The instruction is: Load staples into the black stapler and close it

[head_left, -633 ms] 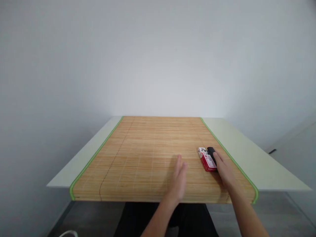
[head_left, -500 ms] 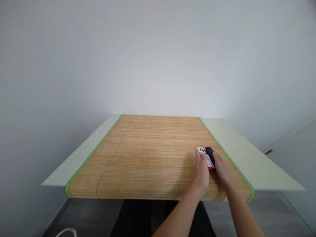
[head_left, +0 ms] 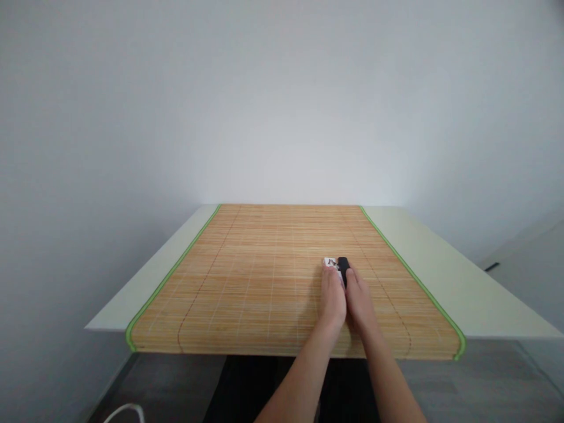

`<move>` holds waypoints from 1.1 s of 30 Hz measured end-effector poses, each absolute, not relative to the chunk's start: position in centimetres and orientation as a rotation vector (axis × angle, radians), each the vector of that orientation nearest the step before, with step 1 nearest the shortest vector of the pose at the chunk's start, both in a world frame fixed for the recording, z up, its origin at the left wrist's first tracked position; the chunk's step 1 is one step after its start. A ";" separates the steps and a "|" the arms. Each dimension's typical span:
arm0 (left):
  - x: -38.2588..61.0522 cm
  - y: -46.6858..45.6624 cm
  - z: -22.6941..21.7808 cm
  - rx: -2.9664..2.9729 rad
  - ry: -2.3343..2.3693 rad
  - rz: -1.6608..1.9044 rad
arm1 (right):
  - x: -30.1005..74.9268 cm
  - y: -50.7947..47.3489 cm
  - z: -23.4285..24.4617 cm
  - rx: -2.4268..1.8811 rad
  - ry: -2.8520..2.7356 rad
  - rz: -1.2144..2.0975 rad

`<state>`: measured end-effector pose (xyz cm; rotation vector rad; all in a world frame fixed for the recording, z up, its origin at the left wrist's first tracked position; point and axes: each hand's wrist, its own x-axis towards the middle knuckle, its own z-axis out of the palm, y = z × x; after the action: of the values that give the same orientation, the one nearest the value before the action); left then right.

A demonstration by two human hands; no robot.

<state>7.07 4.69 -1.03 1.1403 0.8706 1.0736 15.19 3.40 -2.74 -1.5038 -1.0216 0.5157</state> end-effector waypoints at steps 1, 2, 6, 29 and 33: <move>5.3 4.9 -0.9 1.075 0.954 1.114 | 13.3 3.8 -2.7 -1.486 -1.044 0.520; 3.7 5.1 -0.8 1.025 1.004 1.140 | 11.5 4.1 -2.6 -1.464 -1.071 0.540; -1.0 5.6 0.0 0.930 1.027 1.143 | 6.4 5.0 -2.4 -1.383 -1.136 0.569; -9.4 6.4 -0.6 2.092 1.104 0.971 | 13.5 1.8 -2.5 -1.465 -1.792 0.420; -9.7 6.3 -0.6 2.068 1.080 0.994 | 13.7 1.9 -2.4 -1.442 -1.785 0.438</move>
<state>-9.66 6.28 -0.60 2.0682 1.0802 0.9942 13.69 1.88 -2.44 -1.4423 -1.7853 0.4380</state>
